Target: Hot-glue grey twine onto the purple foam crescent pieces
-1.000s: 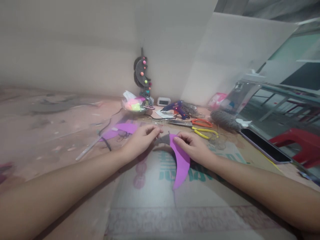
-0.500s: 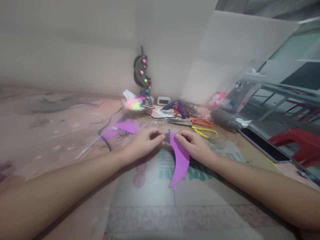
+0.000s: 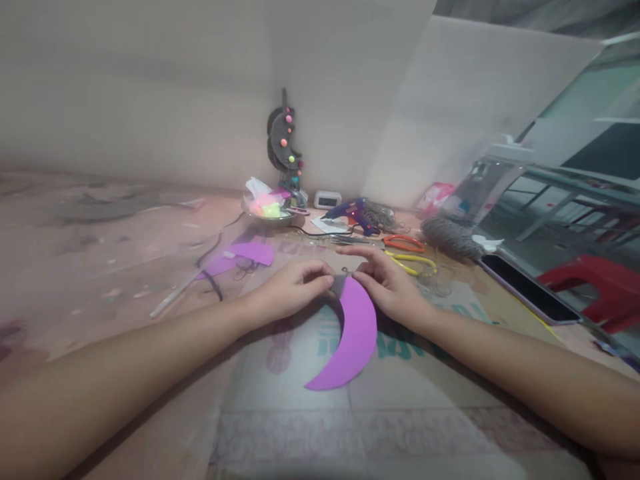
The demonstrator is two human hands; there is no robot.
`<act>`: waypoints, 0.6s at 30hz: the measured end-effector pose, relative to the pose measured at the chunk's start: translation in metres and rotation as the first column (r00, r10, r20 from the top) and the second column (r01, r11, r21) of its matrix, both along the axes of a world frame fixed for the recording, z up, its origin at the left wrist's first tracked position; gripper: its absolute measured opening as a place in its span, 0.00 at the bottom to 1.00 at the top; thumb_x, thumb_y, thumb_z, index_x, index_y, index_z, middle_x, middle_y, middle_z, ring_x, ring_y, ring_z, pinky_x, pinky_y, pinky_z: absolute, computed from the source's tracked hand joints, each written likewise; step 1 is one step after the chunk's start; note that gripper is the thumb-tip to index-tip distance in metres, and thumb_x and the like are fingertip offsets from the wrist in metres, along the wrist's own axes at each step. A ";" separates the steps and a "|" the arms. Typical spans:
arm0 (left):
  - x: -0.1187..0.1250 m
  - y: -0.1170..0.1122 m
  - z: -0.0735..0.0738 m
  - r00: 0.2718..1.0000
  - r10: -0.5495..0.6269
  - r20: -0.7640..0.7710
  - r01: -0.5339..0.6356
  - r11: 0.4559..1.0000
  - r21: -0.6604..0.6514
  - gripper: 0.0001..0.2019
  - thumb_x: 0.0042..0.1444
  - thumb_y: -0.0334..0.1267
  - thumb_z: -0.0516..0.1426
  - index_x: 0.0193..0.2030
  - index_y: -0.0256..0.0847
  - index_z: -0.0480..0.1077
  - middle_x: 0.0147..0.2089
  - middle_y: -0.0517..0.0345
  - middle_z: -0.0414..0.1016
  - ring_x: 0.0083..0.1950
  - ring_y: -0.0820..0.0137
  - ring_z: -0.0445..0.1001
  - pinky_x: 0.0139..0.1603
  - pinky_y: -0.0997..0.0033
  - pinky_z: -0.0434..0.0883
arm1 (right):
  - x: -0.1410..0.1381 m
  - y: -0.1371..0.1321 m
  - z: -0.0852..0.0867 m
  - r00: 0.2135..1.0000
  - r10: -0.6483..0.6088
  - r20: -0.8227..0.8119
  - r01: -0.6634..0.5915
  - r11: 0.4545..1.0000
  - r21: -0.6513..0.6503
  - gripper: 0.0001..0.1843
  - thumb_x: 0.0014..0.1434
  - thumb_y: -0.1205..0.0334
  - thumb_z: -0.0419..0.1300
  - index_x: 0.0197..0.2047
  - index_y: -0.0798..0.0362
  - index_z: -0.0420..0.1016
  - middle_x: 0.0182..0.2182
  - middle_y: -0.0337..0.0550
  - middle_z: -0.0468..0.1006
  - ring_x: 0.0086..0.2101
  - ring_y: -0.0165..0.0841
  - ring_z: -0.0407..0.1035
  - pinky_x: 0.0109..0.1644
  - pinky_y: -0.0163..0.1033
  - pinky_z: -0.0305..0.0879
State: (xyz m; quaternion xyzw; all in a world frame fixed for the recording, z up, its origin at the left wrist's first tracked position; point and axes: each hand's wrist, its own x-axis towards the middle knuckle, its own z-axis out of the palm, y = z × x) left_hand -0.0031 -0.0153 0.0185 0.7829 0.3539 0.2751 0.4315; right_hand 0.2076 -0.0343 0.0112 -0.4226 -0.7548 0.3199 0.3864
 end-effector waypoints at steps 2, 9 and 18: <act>0.000 0.001 -0.001 0.999 -0.028 0.023 0.028 1.000 -0.005 0.10 0.59 0.41 0.51 0.33 0.38 0.69 0.25 0.64 0.67 0.25 0.76 0.63 0.28 0.76 0.62 | -0.001 0.000 0.000 0.999 0.037 0.026 -0.037 0.999 -0.011 0.18 0.61 0.62 0.55 0.55 0.48 0.67 0.29 0.37 0.72 0.26 0.28 0.64 0.31 0.34 0.62; -0.001 0.009 -0.010 0.997 0.039 0.066 -0.035 0.998 -0.053 0.14 0.59 0.47 0.52 0.33 0.38 0.70 0.27 0.61 0.69 0.27 0.75 0.65 0.27 0.76 0.61 | -0.001 0.003 0.000 0.993 -0.112 0.038 0.112 0.994 0.002 0.11 0.62 0.57 0.55 0.46 0.51 0.71 0.30 0.39 0.73 0.29 0.30 0.67 0.32 0.35 0.64; -0.004 0.014 -0.008 0.973 0.209 0.094 -0.210 0.978 -0.003 0.18 0.57 0.52 0.54 0.29 0.38 0.68 0.24 0.63 0.65 0.26 0.74 0.63 0.27 0.75 0.60 | -0.002 0.004 0.003 0.994 -0.105 0.012 0.106 0.988 -0.108 0.18 0.61 0.49 0.53 0.26 0.53 0.64 0.21 0.34 0.63 0.23 0.26 0.59 0.26 0.32 0.56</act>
